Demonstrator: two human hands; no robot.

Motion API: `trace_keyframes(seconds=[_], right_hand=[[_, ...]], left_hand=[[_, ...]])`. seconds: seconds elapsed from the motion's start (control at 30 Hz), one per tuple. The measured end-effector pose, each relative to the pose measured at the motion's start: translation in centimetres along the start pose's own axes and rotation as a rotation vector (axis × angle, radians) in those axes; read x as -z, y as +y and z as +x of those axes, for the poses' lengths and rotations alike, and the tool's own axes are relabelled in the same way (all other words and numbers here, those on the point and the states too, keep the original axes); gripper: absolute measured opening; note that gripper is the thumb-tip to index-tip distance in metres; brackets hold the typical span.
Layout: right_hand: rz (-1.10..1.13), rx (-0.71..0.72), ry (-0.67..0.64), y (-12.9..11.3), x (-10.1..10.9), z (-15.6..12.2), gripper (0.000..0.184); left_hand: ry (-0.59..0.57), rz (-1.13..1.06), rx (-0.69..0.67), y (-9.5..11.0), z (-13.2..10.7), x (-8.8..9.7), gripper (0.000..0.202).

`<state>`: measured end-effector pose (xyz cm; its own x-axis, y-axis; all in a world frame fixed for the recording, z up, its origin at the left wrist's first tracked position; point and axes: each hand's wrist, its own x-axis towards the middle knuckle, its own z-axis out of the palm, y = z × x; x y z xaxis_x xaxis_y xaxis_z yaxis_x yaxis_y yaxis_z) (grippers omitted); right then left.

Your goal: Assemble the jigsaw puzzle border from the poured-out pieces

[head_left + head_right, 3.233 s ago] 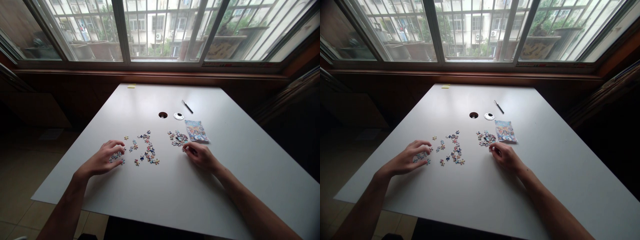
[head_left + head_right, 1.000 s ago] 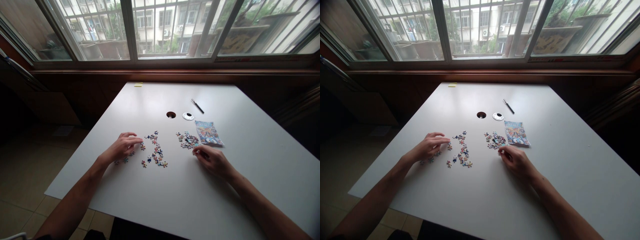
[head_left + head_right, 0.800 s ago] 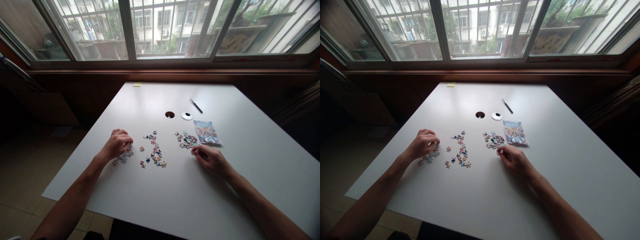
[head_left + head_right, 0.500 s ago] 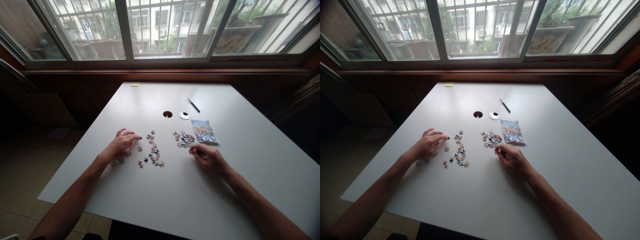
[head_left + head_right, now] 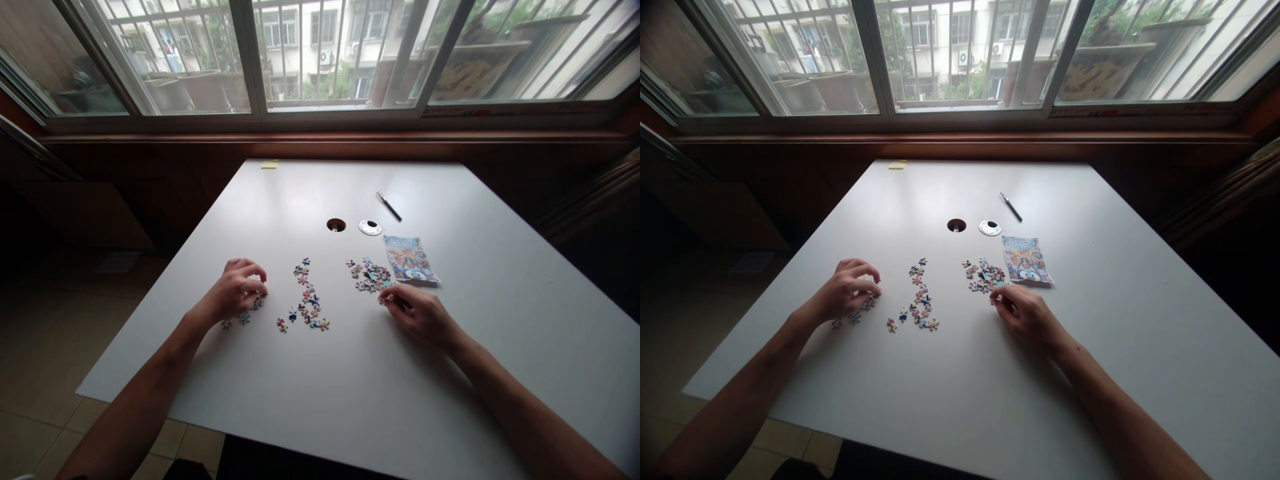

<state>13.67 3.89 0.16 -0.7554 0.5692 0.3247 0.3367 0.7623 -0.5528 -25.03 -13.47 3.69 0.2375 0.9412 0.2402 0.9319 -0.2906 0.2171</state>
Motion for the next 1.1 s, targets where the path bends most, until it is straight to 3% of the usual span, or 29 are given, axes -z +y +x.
trace_keyframes(seconds=[0.13, 0.3, 0.5, 0.6, 0.7, 0.87, 1.0, 1.1], right_hand=[[0.001, 0.0, -0.008, 0.1, 0.0, 0.0, 0.011], [0.008, -0.004, -0.005, 0.0, 0.0, 0.0, 0.012], [0.007, -0.004, -0.006, -0.1, 0.0, 0.0, 0.012], [0.005, 0.0, -0.007, -0.1, 0.1, 0.0, 0.012], [0.001, -0.002, 0.003, -0.2, 0.1, 0.0, 0.013], [-0.006, 0.013, 0.012, -0.2, 0.0, 0.1, 0.013], [-0.005, 0.003, 0.008, -0.3, 0.1, 0.1, 0.013], [-0.004, 0.0, 0.002, -0.4, 0.1, 0.1, 0.013]], left_hand=[[0.0, -0.081, 0.017, 1.5, -0.2, 0.3, 0.016], [-0.134, -0.103, -0.034, 3.9, 0.5, -0.2, 0.046], [-0.109, -0.071, -0.042, 3.2, 0.2, 0.3, 0.044], [-0.139, -0.091, -0.132, 3.8, 0.3, 0.2, 0.032], [-0.098, -0.081, -0.123, 4.5, 0.6, -0.1, 0.017], [-0.109, -0.06, -0.162, 4.6, 0.7, -0.4, 0.035], [-0.074, -0.045, -0.115, 4.5, 0.6, -0.3, 0.018], [-0.077, -0.039, -0.133, 5.1, 0.7, -0.3, 0.029]])
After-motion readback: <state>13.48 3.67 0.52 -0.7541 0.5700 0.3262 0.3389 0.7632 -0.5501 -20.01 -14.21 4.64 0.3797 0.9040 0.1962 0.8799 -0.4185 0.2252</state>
